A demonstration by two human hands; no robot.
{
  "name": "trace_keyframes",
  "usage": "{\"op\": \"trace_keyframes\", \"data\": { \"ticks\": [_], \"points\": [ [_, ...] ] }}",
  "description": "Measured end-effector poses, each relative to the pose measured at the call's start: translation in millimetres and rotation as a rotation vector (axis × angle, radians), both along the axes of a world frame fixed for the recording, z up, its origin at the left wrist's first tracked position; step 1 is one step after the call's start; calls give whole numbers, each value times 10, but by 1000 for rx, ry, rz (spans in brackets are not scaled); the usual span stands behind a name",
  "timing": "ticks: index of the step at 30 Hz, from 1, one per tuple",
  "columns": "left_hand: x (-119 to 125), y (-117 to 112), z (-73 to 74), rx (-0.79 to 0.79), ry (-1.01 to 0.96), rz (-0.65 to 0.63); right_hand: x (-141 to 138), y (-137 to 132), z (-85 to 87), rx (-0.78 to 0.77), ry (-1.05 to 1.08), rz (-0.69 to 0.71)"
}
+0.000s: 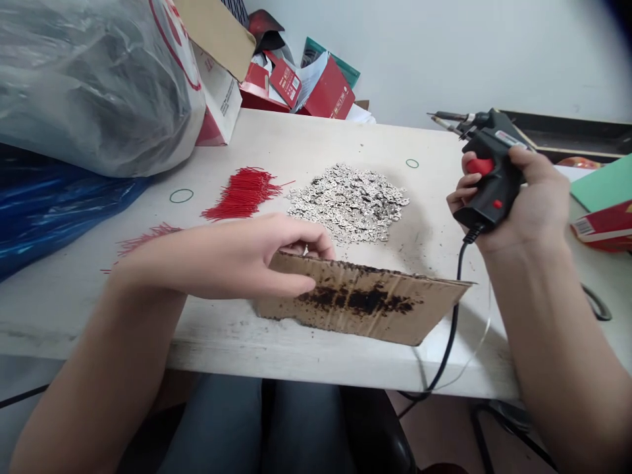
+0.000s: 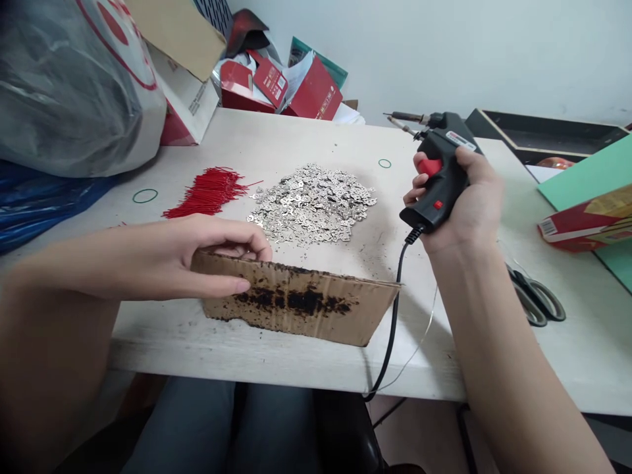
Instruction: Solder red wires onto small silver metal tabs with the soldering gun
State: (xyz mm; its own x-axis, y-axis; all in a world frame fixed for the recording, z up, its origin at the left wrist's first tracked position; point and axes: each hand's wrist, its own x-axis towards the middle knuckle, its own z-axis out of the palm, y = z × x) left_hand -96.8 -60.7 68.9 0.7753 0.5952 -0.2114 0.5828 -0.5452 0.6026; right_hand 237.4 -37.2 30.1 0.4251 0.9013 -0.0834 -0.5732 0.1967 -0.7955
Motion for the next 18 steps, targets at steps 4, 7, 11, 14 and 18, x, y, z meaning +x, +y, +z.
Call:
{"op": "trace_keyframes", "data": {
  "ticks": [4,7,11,14,18],
  "points": [
    [-8,-61,102,-53,-84,-25,-20,-4,21,-8,6,5],
    [-47,-103,138,37,-146,-22,-45,-8,38,-25,6,-10],
    [-94,-154,100,175,-152,-6,-60,-2,40,-34,4,-16],
    [-81,-195,48,137,-106,-74,-56,2,31,-44,8,-17],
    [-11,-243,16,49,17,-178,-48,-2,22,-38,-5,-4]
  ]
}}
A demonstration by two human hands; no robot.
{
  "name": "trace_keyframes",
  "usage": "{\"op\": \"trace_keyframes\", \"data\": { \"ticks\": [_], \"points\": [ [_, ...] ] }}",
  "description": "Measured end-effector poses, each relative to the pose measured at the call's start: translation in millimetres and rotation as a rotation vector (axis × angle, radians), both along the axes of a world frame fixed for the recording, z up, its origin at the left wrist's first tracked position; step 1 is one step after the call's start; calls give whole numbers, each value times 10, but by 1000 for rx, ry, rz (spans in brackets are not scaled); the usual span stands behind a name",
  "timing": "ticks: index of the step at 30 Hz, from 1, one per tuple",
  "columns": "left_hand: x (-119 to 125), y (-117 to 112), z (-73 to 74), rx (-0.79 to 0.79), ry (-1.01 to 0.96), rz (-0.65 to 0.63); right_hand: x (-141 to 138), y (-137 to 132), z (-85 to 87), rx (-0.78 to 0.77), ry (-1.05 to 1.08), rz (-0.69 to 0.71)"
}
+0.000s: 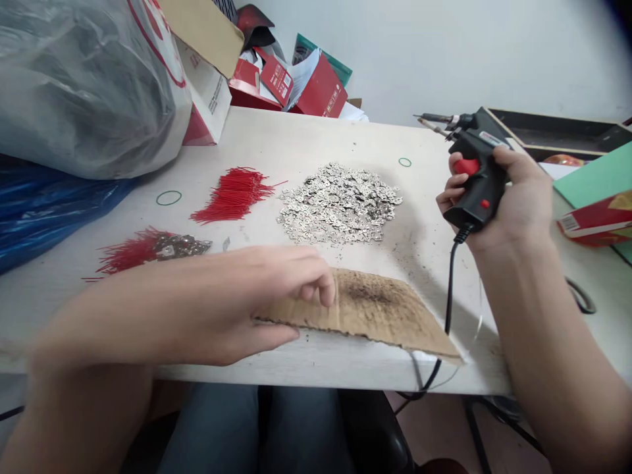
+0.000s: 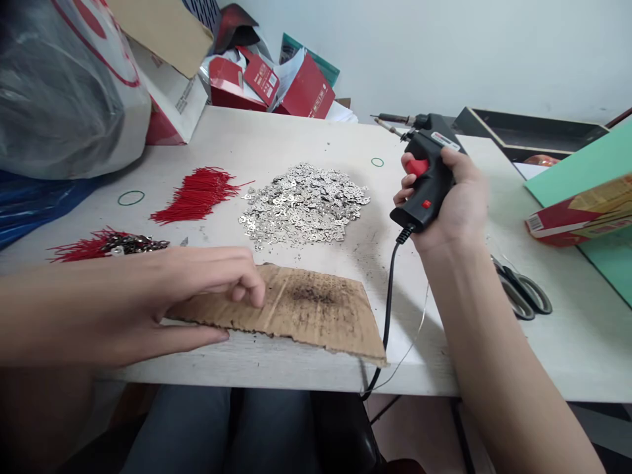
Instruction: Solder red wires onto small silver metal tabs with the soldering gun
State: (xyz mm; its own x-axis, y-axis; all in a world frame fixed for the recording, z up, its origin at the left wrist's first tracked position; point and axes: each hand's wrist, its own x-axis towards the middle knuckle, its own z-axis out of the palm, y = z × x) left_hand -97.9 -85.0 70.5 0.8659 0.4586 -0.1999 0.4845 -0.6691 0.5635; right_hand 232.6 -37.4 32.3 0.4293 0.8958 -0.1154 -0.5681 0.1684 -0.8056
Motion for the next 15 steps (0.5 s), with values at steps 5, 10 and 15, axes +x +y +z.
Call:
{"op": "trace_keyframes", "data": {
  "ticks": [5,10,15],
  "points": [
    [101,-22,-37,-44,16,37,2,-4,-5,-5,-11,10],
    [255,18,-228,56,-40,40,-5,4,-15,5,2,-15],
    [381,72,-381,130,41,15,-14,4,-17,3,-15,-6]
  ]
}}
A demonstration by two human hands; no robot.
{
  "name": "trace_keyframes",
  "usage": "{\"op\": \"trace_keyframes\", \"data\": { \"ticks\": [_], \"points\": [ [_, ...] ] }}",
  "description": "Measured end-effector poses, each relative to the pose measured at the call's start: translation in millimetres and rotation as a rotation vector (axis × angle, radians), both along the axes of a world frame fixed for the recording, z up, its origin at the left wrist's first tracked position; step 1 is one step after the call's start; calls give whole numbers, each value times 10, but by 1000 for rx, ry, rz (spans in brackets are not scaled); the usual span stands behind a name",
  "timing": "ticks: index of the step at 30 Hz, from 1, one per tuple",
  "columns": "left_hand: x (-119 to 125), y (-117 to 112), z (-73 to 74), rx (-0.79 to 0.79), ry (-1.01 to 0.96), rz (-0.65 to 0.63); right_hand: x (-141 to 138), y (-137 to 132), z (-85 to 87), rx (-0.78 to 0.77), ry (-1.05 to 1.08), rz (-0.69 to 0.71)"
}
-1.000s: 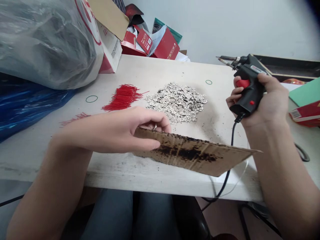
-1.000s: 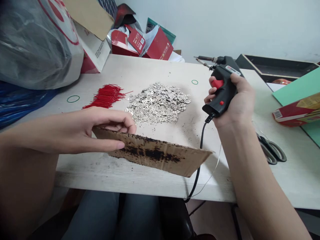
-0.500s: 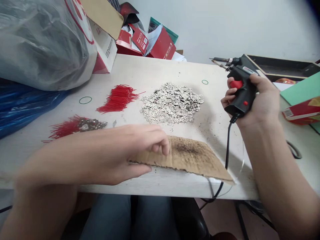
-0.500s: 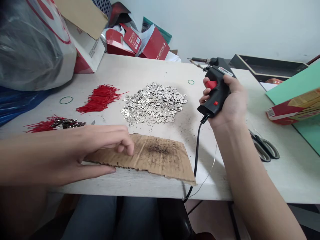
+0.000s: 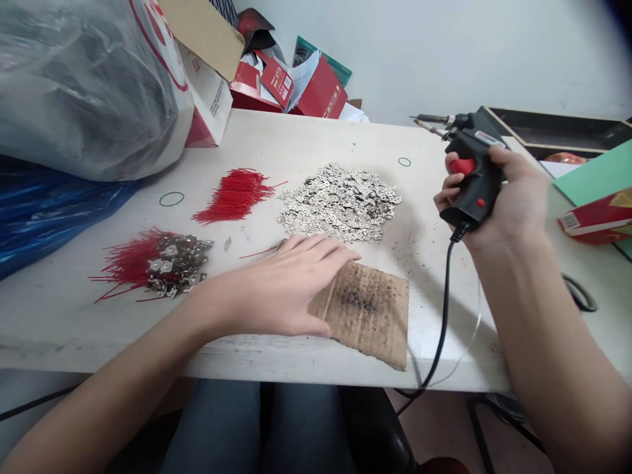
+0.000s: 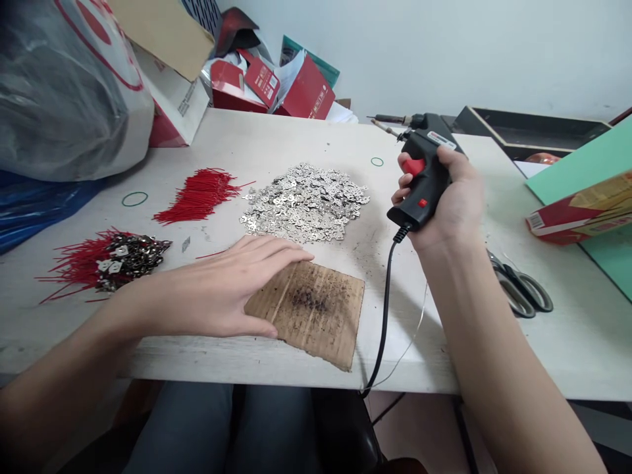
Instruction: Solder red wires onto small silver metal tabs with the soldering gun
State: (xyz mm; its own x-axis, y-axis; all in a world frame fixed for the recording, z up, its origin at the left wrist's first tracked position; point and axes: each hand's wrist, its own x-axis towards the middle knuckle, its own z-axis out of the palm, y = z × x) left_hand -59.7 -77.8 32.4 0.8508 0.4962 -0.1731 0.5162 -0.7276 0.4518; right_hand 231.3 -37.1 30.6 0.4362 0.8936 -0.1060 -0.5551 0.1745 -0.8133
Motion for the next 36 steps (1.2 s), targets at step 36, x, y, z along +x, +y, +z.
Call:
{"op": "trace_keyframes", "data": {
  "ticks": [36],
  "points": [
    [17,42,8,179,-24,169,-22,-26,2,-29,-38,11]
  ]
}}
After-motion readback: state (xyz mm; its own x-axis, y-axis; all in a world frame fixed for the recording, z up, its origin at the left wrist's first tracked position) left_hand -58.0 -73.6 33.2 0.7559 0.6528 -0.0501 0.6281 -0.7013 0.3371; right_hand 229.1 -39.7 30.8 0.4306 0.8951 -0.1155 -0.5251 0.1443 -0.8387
